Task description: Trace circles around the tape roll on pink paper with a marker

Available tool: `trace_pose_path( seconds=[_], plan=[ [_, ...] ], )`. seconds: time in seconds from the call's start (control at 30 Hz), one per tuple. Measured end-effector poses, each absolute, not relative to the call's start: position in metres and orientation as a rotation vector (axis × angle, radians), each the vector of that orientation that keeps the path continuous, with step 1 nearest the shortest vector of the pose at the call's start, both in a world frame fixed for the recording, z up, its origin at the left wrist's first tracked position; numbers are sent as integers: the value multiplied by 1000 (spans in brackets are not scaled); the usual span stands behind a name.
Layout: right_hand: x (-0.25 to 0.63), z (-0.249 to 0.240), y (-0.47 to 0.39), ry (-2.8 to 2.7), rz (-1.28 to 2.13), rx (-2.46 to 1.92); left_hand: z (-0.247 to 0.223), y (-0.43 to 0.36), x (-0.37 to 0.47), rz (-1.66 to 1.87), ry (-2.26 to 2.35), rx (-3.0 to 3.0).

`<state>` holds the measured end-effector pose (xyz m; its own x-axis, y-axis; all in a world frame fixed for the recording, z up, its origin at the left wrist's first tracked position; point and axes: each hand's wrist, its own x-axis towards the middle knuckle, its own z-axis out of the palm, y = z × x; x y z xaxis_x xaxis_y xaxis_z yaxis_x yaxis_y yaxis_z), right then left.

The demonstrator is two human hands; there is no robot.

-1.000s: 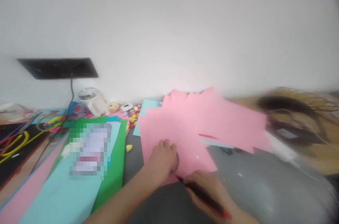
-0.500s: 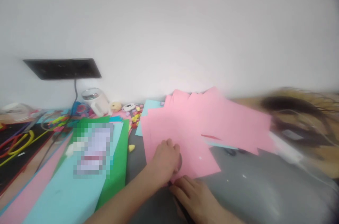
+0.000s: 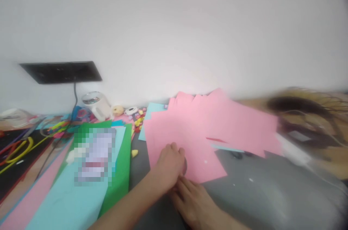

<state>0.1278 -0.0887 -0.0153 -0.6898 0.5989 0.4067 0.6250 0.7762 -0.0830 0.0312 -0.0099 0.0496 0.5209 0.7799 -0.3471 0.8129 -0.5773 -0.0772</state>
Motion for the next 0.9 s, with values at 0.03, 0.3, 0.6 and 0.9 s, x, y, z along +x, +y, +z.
trace_pose_path(
  seconds=[0.03,0.3,0.6,0.9],
  plan=[
    [129,-15,-89,-2565,-82,-929,50,-10,31,-526,1396,2658],
    [157,-18,-104,-2534,34,-928,38,-6,32,-459,1425,2639],
    [213,44,-60,-1800,690,-1258,34,-12,37,-438,1493,2610],
    [171,47,24,-1427,1454,-1142,24,-34,52,-462,1729,2675]
  ],
)
